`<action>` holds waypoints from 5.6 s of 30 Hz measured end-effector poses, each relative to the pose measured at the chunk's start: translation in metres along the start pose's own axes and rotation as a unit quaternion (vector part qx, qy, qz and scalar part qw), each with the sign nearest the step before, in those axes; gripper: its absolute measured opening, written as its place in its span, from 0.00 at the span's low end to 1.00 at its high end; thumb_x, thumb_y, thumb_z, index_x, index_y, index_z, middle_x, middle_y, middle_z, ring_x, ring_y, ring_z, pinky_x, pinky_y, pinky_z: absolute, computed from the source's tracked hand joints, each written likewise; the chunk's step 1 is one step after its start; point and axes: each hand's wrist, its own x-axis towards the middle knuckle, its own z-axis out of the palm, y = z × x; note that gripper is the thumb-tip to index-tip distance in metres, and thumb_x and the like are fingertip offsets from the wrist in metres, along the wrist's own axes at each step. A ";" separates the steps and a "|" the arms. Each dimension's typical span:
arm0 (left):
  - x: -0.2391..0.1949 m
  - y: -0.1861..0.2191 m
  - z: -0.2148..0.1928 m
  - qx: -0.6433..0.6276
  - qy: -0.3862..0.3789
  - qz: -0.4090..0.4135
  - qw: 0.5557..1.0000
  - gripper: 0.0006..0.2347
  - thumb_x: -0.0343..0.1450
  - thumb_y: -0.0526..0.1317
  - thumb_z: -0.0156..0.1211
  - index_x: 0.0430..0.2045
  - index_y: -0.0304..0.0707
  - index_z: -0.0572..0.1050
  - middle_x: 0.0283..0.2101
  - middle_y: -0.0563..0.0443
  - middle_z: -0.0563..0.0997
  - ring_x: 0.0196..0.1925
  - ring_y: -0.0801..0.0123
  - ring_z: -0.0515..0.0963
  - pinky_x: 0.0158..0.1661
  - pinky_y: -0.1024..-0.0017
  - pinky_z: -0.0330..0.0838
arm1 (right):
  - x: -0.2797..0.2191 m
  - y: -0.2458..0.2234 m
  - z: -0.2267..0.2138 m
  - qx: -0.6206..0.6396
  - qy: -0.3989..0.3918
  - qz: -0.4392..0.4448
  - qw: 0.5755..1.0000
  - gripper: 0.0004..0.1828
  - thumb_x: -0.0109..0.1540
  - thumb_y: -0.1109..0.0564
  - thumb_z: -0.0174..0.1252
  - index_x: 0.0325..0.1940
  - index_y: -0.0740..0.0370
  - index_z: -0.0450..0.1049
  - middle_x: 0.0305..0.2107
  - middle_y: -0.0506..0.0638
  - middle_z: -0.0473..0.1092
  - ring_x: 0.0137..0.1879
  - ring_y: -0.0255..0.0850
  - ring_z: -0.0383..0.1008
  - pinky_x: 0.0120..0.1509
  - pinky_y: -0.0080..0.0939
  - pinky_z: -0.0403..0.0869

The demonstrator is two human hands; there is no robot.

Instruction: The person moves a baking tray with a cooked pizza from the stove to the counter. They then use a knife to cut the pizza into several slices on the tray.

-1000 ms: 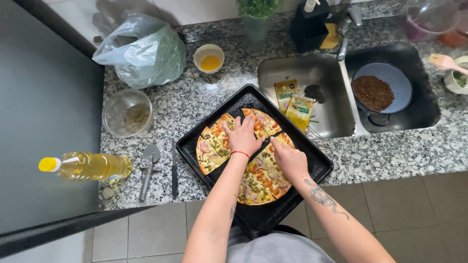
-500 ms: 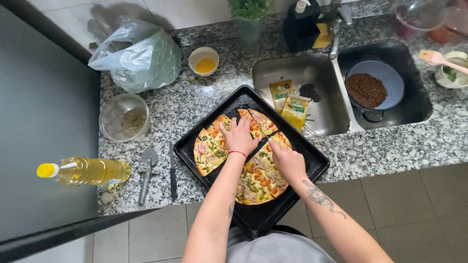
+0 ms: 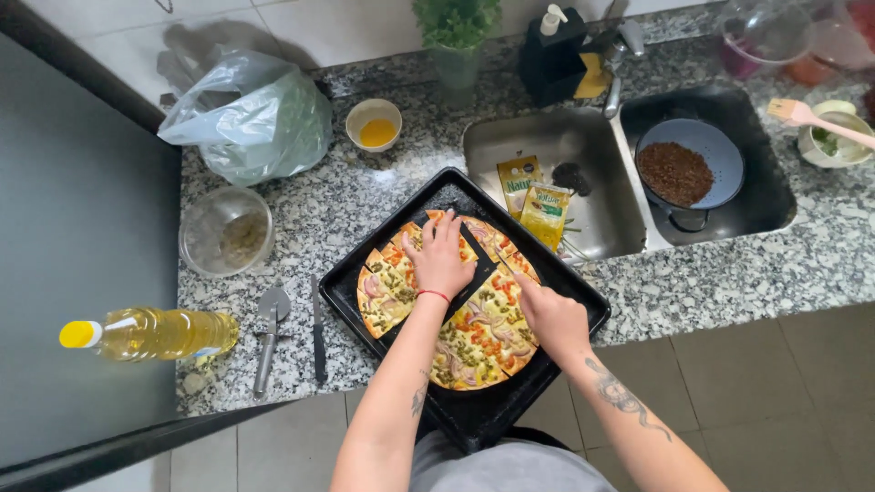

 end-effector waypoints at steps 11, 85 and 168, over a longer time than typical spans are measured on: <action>0.022 0.006 0.051 -0.021 0.065 0.036 0.997 0.23 0.58 0.54 0.61 0.47 0.57 0.68 0.54 0.67 0.68 0.62 0.68 0.58 0.59 0.41 0.36 | 0.030 0.004 0.024 -0.021 0.026 0.017 0.999 0.16 0.59 0.47 0.46 0.50 0.31 0.66 0.17 0.47 0.66 0.21 0.53 0.72 0.26 0.51 0.73; -0.176 0.018 0.032 0.027 0.150 0.115 0.982 0.32 0.57 0.56 0.60 0.56 0.59 0.59 0.63 0.64 0.59 0.64 0.67 0.57 0.56 0.50 0.46 | -0.078 0.014 -0.070 0.265 -0.172 0.262 0.912 0.13 0.59 0.45 0.44 0.45 0.44 0.68 0.19 0.45 0.72 0.28 0.46 0.71 0.32 0.45 0.63; -0.199 -0.052 0.019 -0.079 0.028 -0.060 0.995 0.33 0.51 0.49 0.72 0.51 0.50 0.63 0.49 0.56 0.65 0.56 0.66 0.60 0.56 0.42 0.41 | -0.149 -0.062 -0.057 0.022 -0.147 -0.015 0.989 0.26 0.59 0.46 0.44 0.61 0.21 0.56 0.22 0.39 0.67 0.27 0.40 0.74 0.32 0.37 0.74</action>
